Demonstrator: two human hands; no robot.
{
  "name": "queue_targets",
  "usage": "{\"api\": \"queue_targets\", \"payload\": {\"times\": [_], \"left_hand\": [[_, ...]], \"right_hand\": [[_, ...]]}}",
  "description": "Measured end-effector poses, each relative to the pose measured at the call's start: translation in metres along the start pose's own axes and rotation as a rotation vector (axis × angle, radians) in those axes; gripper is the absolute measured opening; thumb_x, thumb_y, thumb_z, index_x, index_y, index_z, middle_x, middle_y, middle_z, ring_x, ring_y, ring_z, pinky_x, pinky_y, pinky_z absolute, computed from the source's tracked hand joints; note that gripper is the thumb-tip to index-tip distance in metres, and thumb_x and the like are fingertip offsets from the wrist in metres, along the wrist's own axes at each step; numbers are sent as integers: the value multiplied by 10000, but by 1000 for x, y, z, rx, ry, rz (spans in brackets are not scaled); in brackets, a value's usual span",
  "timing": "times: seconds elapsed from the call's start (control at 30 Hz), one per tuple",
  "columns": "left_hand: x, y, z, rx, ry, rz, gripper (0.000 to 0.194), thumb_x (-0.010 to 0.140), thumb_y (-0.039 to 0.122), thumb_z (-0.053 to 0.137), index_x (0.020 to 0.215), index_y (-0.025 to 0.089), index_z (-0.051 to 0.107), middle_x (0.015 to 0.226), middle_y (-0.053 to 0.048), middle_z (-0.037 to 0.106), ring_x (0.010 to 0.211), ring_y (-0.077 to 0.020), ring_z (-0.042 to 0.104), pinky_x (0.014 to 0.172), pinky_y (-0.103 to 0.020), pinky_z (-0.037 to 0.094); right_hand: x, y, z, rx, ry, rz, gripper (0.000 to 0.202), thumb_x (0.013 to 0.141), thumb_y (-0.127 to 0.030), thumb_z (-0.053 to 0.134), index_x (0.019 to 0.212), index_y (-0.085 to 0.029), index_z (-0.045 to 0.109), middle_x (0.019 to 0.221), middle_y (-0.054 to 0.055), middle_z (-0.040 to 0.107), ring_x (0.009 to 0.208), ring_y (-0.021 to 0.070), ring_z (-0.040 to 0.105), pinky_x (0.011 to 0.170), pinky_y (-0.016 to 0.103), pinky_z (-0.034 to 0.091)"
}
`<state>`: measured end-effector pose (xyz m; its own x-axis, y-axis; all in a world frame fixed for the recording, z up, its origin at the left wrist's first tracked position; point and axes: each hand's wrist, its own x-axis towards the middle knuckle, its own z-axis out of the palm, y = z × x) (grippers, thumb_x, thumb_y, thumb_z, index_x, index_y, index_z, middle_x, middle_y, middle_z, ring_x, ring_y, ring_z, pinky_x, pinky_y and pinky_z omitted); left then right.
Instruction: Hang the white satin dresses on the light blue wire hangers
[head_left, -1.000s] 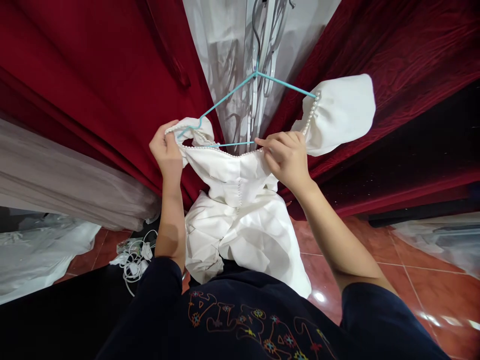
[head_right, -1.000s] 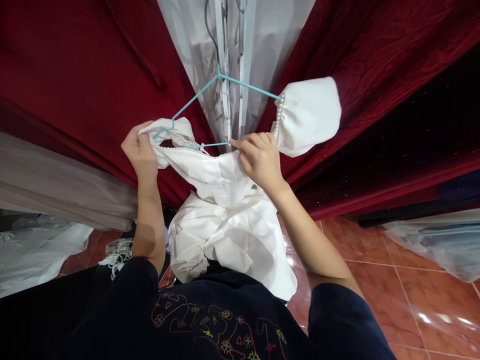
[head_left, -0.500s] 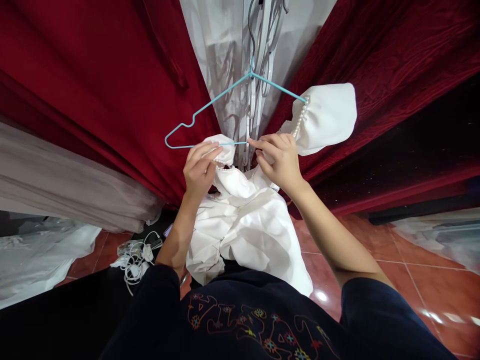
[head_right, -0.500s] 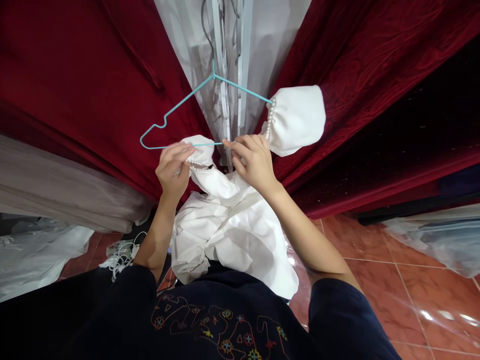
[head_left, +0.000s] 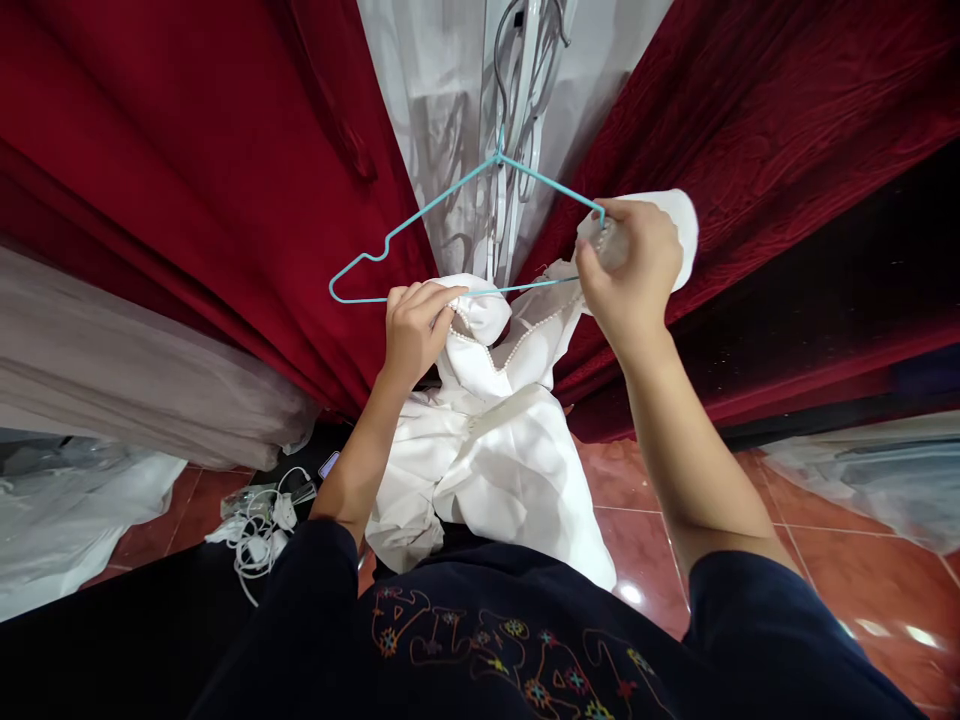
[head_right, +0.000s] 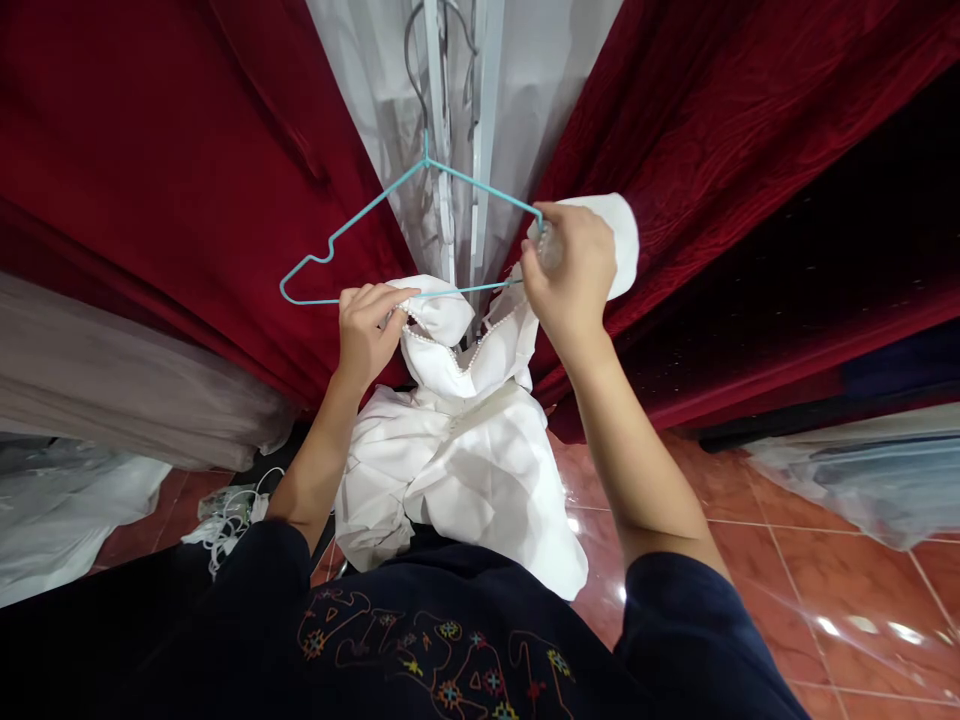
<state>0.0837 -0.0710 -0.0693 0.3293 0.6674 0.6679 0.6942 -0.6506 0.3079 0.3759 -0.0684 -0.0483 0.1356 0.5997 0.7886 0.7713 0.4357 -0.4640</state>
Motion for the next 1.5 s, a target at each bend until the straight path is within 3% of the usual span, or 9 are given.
{"api": "queue_targets", "payload": {"times": [0.1,0.23,0.47,0.67,0.83,1.1,1.2,1.37,1.5], "left_hand": [[2,-1,-3,19,-8,-38,311,1060,150,574,1192,261,832,1100,-44,829,976,-235,692,972,-421,420],[7,-4,-4,-16,-41,-49,320,1046,137,583,1174,271,844,1091,-33,826,969,-232,688,982,-420,417],[7,2,-3,-47,-52,-79,339,1032,93,567,1149,253,842,1046,-19,827,962,-219,692,980,-394,418],[7,0,2,-38,7,-84,331,1034,105,580,1149,257,851,1094,-29,833,973,-232,688,985,-414,418],[8,2,6,-42,-38,-117,356,1050,124,546,1188,259,845,1128,-35,833,993,-230,685,1001,-417,425],[8,7,12,-136,-35,-100,353,1031,79,569,1173,254,841,1108,-16,826,1009,-204,708,1016,-399,429],[7,4,14,-132,-19,-82,372,1039,95,553,1219,260,833,1124,-30,825,1020,-209,711,1046,-416,451],[-25,-3,17,-199,245,25,277,1032,202,593,1147,271,835,1291,-77,756,1202,-233,681,1070,-424,526],[-64,-14,18,-360,322,-229,290,987,246,617,1211,241,801,920,-29,680,821,-160,637,773,-305,538]], "right_hand": [[9,2,1,25,-5,40,348,814,-73,674,1126,-205,756,1127,83,805,1074,243,733,1027,429,570],[17,8,-12,88,143,142,199,805,-47,652,929,-149,769,870,45,784,768,123,670,741,267,510],[8,65,-30,180,587,12,196,906,-81,555,953,-106,744,868,56,718,776,143,658,772,314,468],[-50,46,-27,120,458,147,171,1002,-320,652,978,-158,701,892,73,667,802,177,604,777,330,460],[-66,20,-24,145,273,258,277,1031,-448,625,970,-188,698,864,49,677,755,162,594,738,319,476],[-47,-12,-6,177,-63,-191,256,1063,-466,590,1087,-273,756,1189,91,735,1151,280,713,1037,498,573],[-43,-18,8,232,-204,-190,256,1098,-439,533,1221,-278,690,1160,67,773,1106,261,727,1044,491,564],[-48,-14,20,223,-121,-118,303,1108,-469,508,1181,-251,705,1094,67,789,1012,247,717,968,443,542],[-50,-11,21,221,-110,-146,295,1103,-446,527,1087,-258,754,1030,57,806,953,235,721,953,437,520]]}}
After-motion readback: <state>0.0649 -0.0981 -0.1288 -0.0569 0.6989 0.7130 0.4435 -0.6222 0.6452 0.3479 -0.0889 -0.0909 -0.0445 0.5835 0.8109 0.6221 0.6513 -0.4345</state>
